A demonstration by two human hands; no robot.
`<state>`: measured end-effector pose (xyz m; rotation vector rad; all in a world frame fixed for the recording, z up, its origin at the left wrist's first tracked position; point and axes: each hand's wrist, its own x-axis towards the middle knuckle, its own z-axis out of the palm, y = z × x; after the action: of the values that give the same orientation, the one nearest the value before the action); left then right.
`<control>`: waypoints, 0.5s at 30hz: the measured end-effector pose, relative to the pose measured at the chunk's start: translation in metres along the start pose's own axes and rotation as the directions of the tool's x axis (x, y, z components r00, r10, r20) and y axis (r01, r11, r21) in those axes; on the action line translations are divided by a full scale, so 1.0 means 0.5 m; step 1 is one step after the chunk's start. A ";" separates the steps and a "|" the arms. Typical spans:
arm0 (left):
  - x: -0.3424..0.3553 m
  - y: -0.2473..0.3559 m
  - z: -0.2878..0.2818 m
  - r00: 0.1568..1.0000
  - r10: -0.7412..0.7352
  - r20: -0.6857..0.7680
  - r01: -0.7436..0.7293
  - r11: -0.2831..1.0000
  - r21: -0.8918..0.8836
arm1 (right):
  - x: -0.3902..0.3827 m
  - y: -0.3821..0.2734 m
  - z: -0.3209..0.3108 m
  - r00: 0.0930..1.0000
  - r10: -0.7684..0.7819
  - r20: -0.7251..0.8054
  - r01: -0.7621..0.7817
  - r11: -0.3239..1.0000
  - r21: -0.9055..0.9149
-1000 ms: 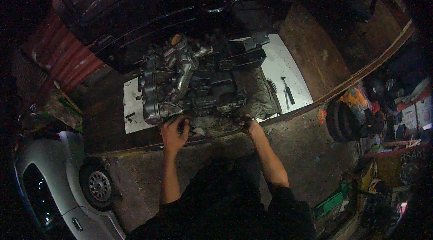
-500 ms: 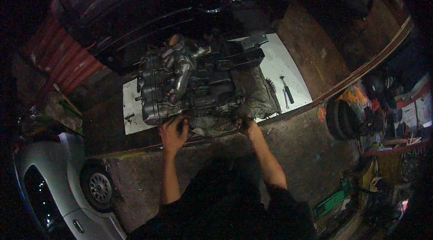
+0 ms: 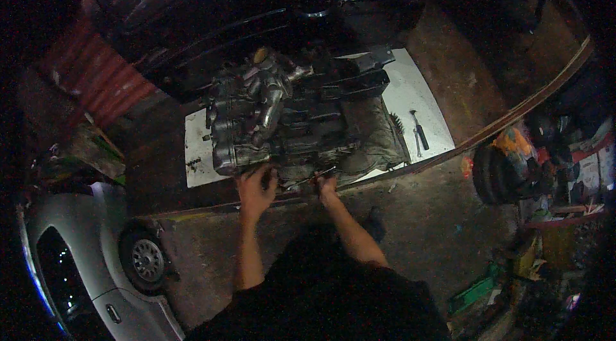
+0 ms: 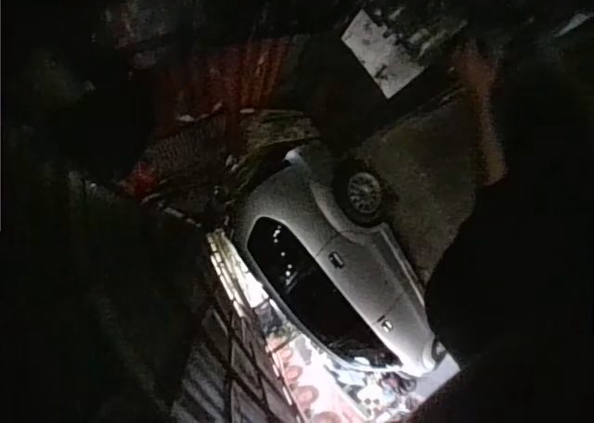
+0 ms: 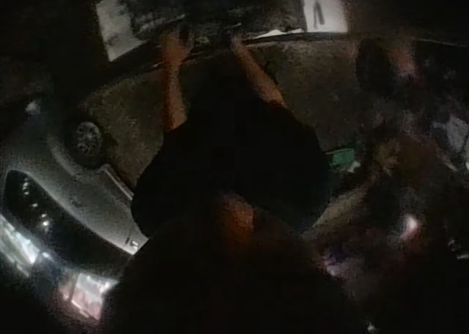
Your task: The person uses a wrench to loosen and remove bolts from a car engine block placed on a workbench. They repeatedly reposition the wrench and hands to access different bolt locations on the engine.
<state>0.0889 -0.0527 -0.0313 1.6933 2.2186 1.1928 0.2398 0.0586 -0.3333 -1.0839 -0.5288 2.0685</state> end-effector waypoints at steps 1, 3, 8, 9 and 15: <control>0.000 -0.001 0.003 1.000 0.012 -0.017 -0.012 1.000 -0.004 | 0.007 0.005 -0.009 0.997 -0.077 -0.013 0.076 0.996 -0.049; 0.001 0.003 -0.001 1.000 -0.016 0.027 0.016 1.000 -0.014 | 0.007 0.025 -0.029 0.960 -0.279 0.013 0.279 0.957 -0.081; -0.002 0.008 -0.005 0.994 -0.067 0.086 0.069 0.998 -0.016 | 0.010 0.033 -0.161 0.888 -0.402 0.225 0.438 0.888 -0.142; -0.007 -0.004 0.000 0.997 -0.054 0.055 0.054 0.999 -0.005 | -0.059 -0.006 -0.092 0.858 -0.445 0.258 0.477 0.875 -0.077; -0.006 -0.003 0.010 1.000 0.009 0.001 -0.009 0.998 0.060 | -0.064 -0.074 -0.081 0.977 -0.121 -0.176 0.057 0.943 -0.329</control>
<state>0.0915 -0.0527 -0.0371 1.7271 2.2704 1.1389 0.3007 0.0591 -0.3156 -1.4060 -0.8217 1.8114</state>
